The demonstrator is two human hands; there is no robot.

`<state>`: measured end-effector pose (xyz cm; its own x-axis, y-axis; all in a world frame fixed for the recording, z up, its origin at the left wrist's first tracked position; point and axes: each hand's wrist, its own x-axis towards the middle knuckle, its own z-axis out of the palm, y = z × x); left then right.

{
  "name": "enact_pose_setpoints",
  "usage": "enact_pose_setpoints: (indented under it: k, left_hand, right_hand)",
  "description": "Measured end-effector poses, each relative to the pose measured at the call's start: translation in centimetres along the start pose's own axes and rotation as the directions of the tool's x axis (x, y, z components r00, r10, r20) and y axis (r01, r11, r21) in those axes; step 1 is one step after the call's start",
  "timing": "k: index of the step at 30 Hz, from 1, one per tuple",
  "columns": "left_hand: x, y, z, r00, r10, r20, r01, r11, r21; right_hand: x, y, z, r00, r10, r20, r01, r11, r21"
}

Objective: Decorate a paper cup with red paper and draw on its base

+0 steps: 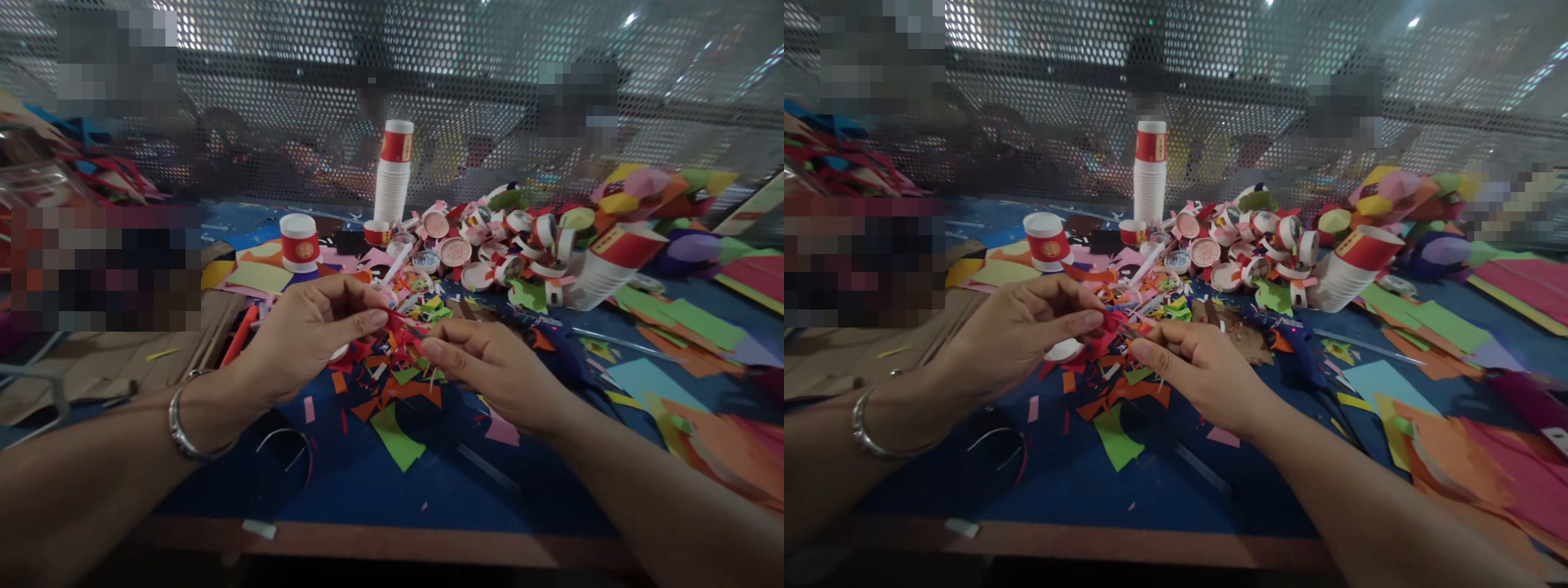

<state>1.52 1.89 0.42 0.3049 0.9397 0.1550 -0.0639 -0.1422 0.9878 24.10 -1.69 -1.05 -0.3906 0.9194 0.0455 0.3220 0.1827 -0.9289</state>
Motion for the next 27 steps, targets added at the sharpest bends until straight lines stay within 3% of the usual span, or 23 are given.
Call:
enact_pose_setpoints:
  k: [17,27]
  left_hand:
    - [-0.31,0.25,0.21,0.996,0.048,0.071,-0.052,0.997,0.057]
    - [-0.34,-0.33,0.30,0.982,-0.127,0.136,0.150,0.974,-0.170]
  right_hand:
    - [0.21,-0.50,-0.10,0.997,-0.077,0.006,0.077,0.992,-0.098]
    - [-0.01,-0.05,0.04,0.999,-0.020,0.030,0.019,1.000,0.016]
